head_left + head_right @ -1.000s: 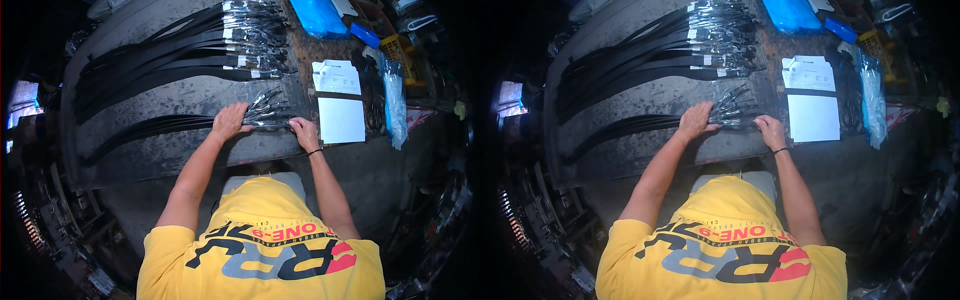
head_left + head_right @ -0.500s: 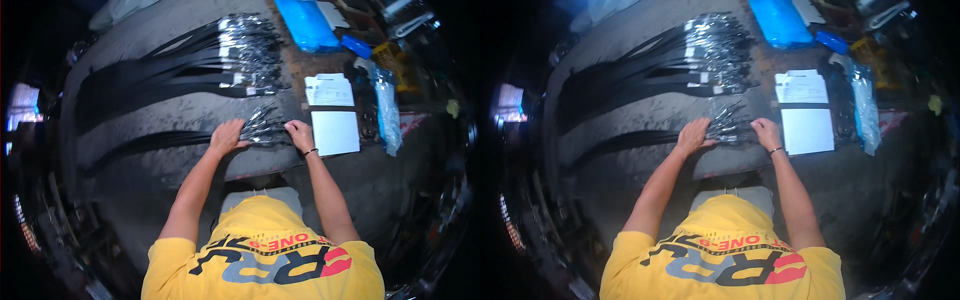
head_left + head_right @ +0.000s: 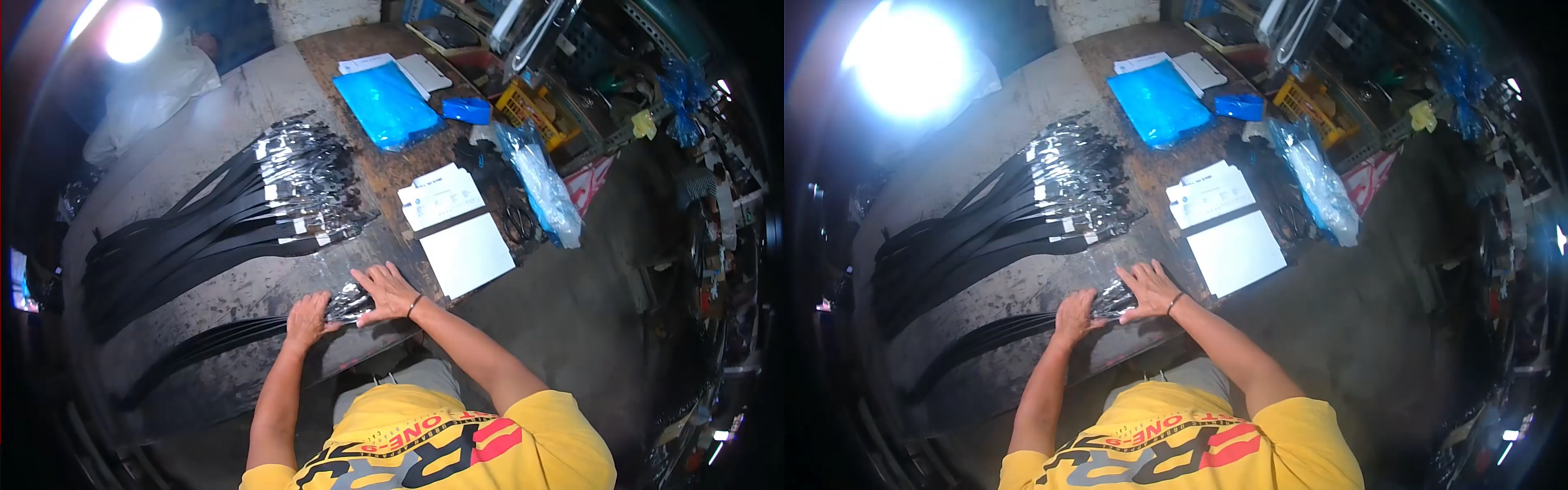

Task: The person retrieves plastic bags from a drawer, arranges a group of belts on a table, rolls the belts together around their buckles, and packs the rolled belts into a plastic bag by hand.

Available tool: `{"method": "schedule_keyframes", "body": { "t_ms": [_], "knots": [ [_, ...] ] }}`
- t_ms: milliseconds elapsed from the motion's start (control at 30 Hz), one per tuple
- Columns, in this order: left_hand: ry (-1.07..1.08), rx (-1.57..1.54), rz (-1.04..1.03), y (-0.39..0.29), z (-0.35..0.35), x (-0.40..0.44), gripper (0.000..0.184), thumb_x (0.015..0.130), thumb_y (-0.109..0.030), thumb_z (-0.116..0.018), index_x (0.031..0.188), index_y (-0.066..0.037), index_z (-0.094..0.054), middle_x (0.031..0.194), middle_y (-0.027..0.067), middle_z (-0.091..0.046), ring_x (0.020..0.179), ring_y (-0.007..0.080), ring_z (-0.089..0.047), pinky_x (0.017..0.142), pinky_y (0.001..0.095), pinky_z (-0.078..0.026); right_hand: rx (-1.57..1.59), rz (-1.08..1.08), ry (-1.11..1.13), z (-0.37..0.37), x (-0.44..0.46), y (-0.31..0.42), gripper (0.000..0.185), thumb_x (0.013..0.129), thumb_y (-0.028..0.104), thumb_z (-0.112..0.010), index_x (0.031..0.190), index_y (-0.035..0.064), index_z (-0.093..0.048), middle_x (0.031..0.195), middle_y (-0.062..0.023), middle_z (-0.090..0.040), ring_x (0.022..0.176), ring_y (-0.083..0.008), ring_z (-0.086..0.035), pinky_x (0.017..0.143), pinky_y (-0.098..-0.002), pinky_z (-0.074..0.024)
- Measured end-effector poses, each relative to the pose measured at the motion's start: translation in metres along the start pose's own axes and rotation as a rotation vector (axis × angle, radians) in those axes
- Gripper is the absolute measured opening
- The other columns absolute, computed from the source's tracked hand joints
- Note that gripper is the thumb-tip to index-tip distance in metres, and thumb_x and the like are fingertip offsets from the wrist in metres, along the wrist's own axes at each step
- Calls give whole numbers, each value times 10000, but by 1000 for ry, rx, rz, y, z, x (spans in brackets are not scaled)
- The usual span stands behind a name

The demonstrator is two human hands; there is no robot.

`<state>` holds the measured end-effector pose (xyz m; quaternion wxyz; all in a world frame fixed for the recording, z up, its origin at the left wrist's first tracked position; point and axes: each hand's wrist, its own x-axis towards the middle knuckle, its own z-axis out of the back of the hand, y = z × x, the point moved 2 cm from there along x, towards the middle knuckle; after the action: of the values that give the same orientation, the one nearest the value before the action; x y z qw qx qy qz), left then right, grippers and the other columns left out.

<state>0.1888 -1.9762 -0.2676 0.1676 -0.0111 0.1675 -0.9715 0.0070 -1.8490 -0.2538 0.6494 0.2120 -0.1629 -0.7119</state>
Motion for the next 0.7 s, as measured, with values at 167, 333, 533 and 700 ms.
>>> {"method": "schedule_keyframes", "body": {
  "t_ms": [167, 333, 533, 700],
  "knots": [
    [14, -6, 9, -2, 0, 0, 692, 587, -383, -778, 1142, -114, -463, 1018, 61, -554, 926, 267, -543, 768, 391, -451, 10, -45, 60, -6, -3, 0, 1020, 643, 685, -620, 1378, 50, -308, 1167, -185, -438, 1152, -349, -392, 1014, -557, -233],
    [17, -27, 47, -5, 5, 0, 678, 589, -371, -782, 1134, -113, -471, 1002, 73, -564, 928, 276, -542, 772, 393, -450, -43, -62, -262, 7, -15, 17, 863, 718, 563, -643, 1361, 69, -345, 1335, -184, -361, 1273, -375, -297, 1028, -551, -243],
    [2, -88, 6, -10, 8, 1, 665, 600, -357, -786, 1125, -87, -478, 997, 101, -569, 914, 308, -535, 760, 408, -443, 209, -77, -527, 5, -56, 35, 423, 772, 235, -692, 1111, 15, -571, 1119, -170, -517, 1107, -340, -474, 943, -404, -397],
    [-101, -87, -68, 1, 0, -4, 948, 562, -484, -777, 1288, -11, -392, 989, 141, -553, 894, 322, -530, 745, 406, -430, 250, -200, -590, 18, -104, 31, 314, 804, 220, -652, 1041, 21, -602, 1035, -137, -562, 1052, -307, -510, 906, -390, -416]
  ]
}}
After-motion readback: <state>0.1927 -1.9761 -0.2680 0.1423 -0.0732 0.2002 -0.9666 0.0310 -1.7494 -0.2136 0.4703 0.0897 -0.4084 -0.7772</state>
